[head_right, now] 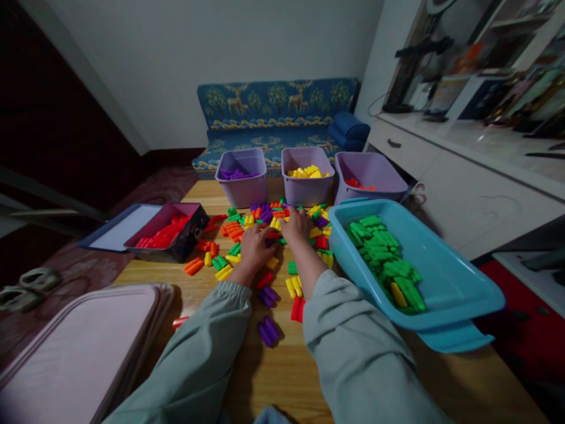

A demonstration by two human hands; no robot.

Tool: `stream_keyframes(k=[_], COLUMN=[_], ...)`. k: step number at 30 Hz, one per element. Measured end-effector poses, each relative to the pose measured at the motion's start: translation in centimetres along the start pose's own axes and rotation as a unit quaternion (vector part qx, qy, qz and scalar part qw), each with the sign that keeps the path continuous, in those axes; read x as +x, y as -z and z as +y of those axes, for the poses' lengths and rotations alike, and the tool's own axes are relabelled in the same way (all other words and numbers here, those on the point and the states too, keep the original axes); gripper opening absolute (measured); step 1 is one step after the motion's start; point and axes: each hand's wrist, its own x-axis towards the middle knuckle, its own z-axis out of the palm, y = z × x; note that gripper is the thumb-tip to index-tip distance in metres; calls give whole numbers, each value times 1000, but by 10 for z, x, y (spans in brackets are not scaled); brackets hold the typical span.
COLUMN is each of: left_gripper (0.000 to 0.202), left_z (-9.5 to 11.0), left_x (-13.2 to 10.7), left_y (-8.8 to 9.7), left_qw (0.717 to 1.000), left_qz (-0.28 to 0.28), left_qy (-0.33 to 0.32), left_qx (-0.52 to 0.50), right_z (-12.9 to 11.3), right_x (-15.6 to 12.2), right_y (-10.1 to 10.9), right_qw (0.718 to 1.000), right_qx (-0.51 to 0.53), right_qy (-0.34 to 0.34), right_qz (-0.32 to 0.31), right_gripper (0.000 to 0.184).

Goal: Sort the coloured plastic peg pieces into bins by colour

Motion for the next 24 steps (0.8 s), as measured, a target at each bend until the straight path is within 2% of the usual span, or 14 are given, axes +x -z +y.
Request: stream_keyframes(k=[3,6,11,18,21,24], left_gripper=[34,27,53,53,50,46], left_z=[-3,-2,4,-2,-4,-4], left_x=[-1,-2,-9,-19,-20,-19], left_y=[1,5,15,14,11,12], left_qw=[1000,999,992,969,963,962], left_qz=[13,-5,-6,39,42,38], left_qy=[-5,-20,-38,-57,-48,-43], left_qx=[-23,-43,-120,-237,-262,-268], right_z=[2,1,-4,-2,0,1], right_x=[-10,-25,-50,-57,-56,-57], right_y=[5,10,8,-5,-8,-10], right_qw=[1000,999,992,939,926,926], right_qx=[-10,17,103,324,354,353], right_qy=[9,17,38,32,45,60], right_qz=[-10,-45,-65,-107,-121,-119], right_gripper=[40,37,38,43,46,46])
